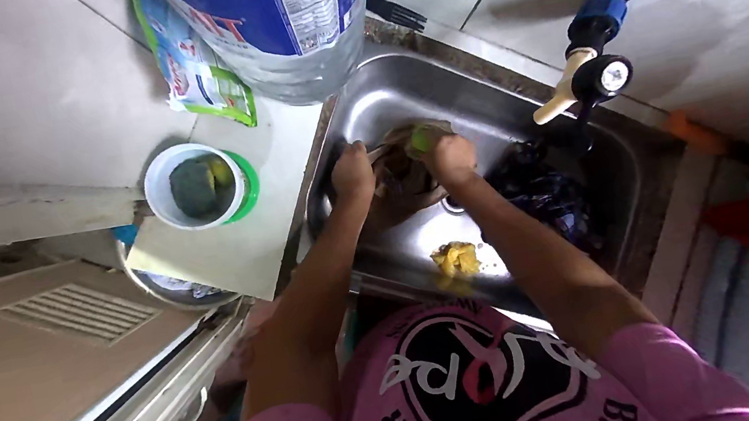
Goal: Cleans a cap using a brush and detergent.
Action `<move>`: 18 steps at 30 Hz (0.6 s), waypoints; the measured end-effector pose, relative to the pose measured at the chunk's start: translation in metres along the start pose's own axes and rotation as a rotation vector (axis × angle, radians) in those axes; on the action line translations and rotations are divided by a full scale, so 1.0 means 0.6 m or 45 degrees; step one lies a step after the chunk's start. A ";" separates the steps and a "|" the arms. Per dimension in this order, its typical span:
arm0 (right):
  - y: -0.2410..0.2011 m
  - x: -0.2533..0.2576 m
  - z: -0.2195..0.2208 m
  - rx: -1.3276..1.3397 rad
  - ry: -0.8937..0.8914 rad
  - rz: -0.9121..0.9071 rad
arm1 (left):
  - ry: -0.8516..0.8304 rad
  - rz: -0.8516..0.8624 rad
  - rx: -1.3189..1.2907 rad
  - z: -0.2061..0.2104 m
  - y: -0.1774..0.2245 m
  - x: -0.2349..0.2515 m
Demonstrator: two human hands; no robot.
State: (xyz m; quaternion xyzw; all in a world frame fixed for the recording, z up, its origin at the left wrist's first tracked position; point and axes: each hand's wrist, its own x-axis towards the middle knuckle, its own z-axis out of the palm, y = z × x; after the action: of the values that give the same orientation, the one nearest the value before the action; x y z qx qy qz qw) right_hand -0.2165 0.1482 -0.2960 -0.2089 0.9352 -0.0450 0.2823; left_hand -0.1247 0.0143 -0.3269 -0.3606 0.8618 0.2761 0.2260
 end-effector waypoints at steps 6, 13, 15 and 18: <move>-0.011 0.015 0.039 -0.031 -0.029 -0.105 | -0.028 -0.024 -0.025 -0.002 -0.008 0.002; 0.190 -0.020 -0.041 0.477 0.239 0.374 | 0.026 0.156 0.163 -0.010 0.026 -0.012; 0.220 -0.039 -0.036 0.876 0.380 0.388 | 0.068 0.387 0.214 -0.008 0.040 -0.005; 0.215 -0.084 -0.027 1.370 0.356 0.443 | 0.042 0.544 0.274 0.006 0.058 0.024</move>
State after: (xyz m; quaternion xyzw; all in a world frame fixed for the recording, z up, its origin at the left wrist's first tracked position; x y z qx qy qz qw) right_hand -0.2344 0.2860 -0.2829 0.1286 0.8298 -0.4940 0.2256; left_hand -0.1594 0.0299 -0.3271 -0.1483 0.9465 0.2183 0.1855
